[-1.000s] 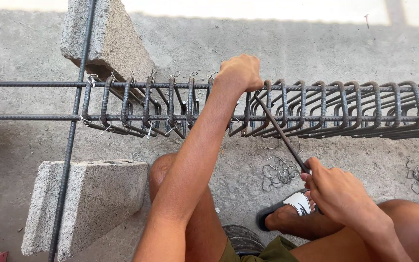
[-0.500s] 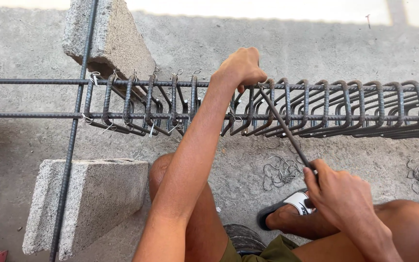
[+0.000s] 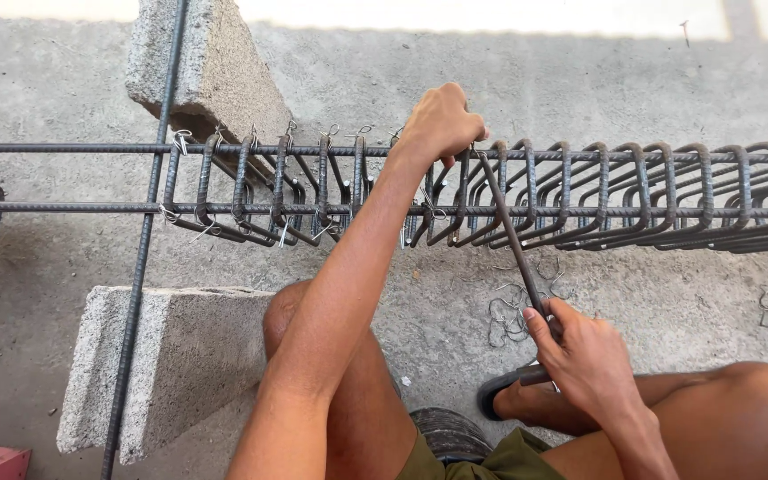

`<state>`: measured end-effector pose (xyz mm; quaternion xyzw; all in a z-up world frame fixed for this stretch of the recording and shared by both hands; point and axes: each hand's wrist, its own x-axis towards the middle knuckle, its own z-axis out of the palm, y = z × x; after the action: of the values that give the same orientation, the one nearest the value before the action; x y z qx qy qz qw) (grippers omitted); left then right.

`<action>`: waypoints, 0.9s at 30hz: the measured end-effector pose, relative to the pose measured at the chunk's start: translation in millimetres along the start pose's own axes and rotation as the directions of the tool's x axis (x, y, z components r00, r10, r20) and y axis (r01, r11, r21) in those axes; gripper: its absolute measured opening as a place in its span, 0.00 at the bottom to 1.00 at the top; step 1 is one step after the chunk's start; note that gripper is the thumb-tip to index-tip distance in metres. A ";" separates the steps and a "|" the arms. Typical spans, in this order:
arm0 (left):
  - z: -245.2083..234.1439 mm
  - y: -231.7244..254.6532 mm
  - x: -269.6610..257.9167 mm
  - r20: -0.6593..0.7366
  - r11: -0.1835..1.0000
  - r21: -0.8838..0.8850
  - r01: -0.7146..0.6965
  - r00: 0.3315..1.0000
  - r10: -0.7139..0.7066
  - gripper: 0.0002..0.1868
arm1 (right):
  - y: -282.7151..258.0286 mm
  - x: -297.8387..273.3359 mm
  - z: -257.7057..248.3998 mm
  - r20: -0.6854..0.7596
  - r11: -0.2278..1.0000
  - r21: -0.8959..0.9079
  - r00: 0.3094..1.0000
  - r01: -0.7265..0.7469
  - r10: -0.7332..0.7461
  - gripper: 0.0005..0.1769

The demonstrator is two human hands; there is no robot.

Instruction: Tying steel rebar intersections with wire using a manual hook tool

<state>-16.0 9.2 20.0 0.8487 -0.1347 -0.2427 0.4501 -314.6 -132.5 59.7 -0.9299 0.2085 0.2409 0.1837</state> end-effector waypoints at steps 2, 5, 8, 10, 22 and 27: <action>0.7 -1.8 2.8 0.000 0.999 -0.036 0.007 1.000 -0.007 0.19 | 0.2 1.5 4.2 -0.019 0.999 0.034 1.000 0.003 -0.002 0.21; 2.4 2.1 1.6 0.011 0.995 -0.088 0.041 0.999 -0.041 0.20 | -1.3 -2.0 3.8 -0.046 0.991 0.137 0.999 0.001 0.005 0.24; 0.5 5.9 -3.0 0.005 0.989 -0.117 0.092 0.996 -0.092 0.17 | 0.1 -2.0 4.5 -0.054 0.974 0.226 0.999 0.006 0.006 0.26; -0.3 7.2 -3.8 -0.001 0.986 -0.131 0.106 0.994 -0.107 0.14 | 1.7 0.2 7.0 -0.059 0.968 0.249 0.998 0.003 0.012 0.26; 2.3 -6.2 6.9 -0.021 0.951 -0.218 0.220 0.973 -0.230 0.14 | 23.0 18.0 42.1 -0.074 0.699 0.698 0.986 0.157 -0.148 0.20; -0.7 -5.5 5.0 0.013 0.914 -0.302 0.272 0.960 -0.281 0.12 | 43.6 34.1 61.0 -0.014 0.405 0.905 0.960 0.131 -0.279 0.19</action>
<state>-11.4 10.6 14.3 0.7842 0.0322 -0.3085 0.5373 -330.9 -152.6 -18.6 -0.6878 0.1752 0.1327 0.6918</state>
